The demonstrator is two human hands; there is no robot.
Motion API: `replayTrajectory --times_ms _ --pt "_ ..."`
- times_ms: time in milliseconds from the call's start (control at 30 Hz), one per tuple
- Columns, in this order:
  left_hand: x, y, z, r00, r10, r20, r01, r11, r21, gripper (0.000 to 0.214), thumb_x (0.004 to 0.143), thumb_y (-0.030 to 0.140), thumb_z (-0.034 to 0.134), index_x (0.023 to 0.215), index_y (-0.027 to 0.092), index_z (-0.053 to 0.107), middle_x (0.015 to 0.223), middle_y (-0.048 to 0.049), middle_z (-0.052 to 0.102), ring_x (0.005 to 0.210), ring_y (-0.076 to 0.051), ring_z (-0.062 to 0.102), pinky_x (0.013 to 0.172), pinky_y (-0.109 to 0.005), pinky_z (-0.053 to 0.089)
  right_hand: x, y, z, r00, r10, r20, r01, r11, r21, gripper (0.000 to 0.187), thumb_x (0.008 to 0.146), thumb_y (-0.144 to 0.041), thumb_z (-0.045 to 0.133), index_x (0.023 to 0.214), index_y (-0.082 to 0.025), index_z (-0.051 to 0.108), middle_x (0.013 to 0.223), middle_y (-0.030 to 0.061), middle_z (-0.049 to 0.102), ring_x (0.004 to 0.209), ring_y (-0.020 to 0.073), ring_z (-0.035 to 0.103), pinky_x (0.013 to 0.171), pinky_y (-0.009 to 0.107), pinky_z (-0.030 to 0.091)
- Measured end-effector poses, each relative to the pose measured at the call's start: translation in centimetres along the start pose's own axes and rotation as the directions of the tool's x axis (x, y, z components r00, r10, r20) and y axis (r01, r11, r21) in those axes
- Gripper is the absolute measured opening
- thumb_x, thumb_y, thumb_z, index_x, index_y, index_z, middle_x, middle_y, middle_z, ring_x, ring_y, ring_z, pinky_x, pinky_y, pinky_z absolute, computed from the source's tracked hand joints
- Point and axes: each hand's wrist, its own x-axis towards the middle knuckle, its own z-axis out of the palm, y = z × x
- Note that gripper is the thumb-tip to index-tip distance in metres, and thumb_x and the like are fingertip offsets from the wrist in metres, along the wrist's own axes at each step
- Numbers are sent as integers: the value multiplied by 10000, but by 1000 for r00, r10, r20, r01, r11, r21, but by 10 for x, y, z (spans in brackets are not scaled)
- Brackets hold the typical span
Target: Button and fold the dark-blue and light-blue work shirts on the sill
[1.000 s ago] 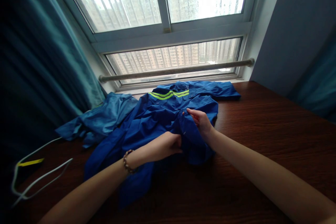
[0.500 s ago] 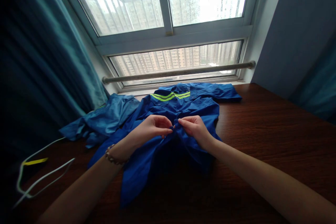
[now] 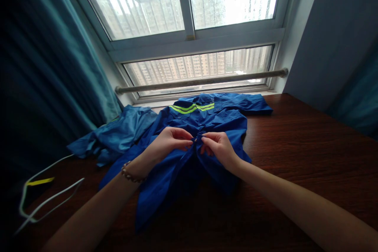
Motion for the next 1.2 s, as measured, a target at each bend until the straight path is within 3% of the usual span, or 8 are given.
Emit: replayTrajectory --times_ms 233,367,533,767,967,1100,1200 --pt "1 1 -1 1000 12 -8 -12 1000 -1 211 560 219 725 723 100 663 642 -50 648 593 -140 601 536 -222 483 -2 0 2 997 -77 -4 77 995 58 255 689 -140 439 798 -153 669 568 -12 536 449 81 454 417 205 359" --pt "2 0 -2 1000 12 -9 -12 1000 3 208 566 211 722 726 98 653 642 -48 644 590 -134 599 531 -217 485 -3 -3 6 984 -170 -51 169 985 -21 229 688 -128 465 742 -171 683 685 1 534 502 81 492 432 200 406" --pt "2 -2 -4 1000 11 0 -11 1000 8 202 571 210 717 727 103 645 654 -49 645 607 -139 604 546 -224 492 -2 1 7 974 -214 -71 204 970 -128 173 735 -195 526 807 -186 683 798 21 550 561 93 533 454 203 453" --pt "4 -8 -1 999 31 16 -31 999 21 165 584 176 682 726 105 639 639 -40 639 600 -141 603 562 -240 494 -1 10 7 981 -171 -95 156 976 -149 173 695 -312 626 786 -171 666 711 13 579 554 107 546 460 209 455" --pt "1 -15 11 980 192 -46 -179 963 204 111 595 124 632 704 118 653 630 -27 641 580 -129 581 523 -194 431 1 16 6 994 -65 -84 47 979 -200 211 663 -351 643 728 -152 615 654 14 617 563 121 541 458 209 423" --pt "0 -15 14 991 128 -32 -121 978 167 180 664 275 620 739 117 663 692 -61 654 623 -157 592 550 -225 448 1 19 6 989 -116 -92 83 950 -300 176 683 -327 618 673 -156 578 644 8 608 575 121 541 499 218 414" --pt "1 -19 16 989 145 -36 -137 975 177 245 643 357 645 722 126 658 683 -56 645 618 -154 581 544 -221 437 -2 21 7 975 -197 -104 125 870 -476 129 692 -264 598 628 -173 533 555 -21 547 507 101 489 467 211 355"
